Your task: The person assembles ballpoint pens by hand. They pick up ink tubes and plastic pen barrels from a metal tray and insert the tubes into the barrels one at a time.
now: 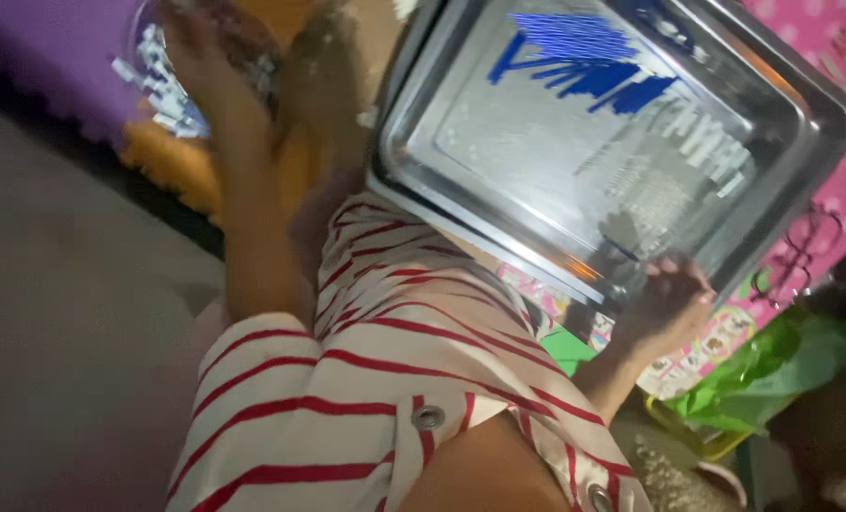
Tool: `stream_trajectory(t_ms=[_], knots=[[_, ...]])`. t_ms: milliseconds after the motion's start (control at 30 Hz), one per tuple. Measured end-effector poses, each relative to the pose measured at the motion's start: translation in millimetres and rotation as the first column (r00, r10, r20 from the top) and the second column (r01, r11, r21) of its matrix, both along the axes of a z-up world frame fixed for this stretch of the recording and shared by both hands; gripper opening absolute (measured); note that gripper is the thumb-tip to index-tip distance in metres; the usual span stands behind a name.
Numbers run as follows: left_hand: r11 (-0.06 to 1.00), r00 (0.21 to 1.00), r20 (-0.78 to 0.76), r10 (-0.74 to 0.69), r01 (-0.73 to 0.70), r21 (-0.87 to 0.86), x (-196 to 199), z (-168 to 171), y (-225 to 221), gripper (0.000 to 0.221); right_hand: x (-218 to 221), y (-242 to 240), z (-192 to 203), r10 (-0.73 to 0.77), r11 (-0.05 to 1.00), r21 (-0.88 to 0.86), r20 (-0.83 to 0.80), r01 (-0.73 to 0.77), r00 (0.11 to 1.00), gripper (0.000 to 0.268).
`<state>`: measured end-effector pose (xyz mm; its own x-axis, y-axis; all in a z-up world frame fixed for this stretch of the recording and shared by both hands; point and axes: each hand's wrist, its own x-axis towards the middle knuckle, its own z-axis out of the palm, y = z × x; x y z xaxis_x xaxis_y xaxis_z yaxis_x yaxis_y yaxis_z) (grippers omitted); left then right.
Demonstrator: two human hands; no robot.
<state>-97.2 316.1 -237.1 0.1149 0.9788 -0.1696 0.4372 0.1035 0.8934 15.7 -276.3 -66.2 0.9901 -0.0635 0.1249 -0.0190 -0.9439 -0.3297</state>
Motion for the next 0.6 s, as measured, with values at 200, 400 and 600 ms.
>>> stream_trajectory(t_ms=[200, 400, 600], knots=[[0.764, 0.967, 0.195, -0.164, -0.001, 0.646, -90, -49, 46, 0.009, -11, -7, -13, -0.012, 0.276, 0.95, 0.155, -0.146, 0.988, 0.029], [0.802, 0.941, -0.307, -0.142, 0.292, 0.521, -122, -128, 16, 0.035, -11, -18, -23, 0.021, 0.218, 0.96, 0.176, -0.176, 0.984, 0.036], [0.714, 0.864, -0.476, -0.164, 0.437, 0.547, -141, -166, 26, 0.061, -17, -18, -25, 0.012, 0.259, 0.947, 0.192, -0.188, 0.981, 0.028]])
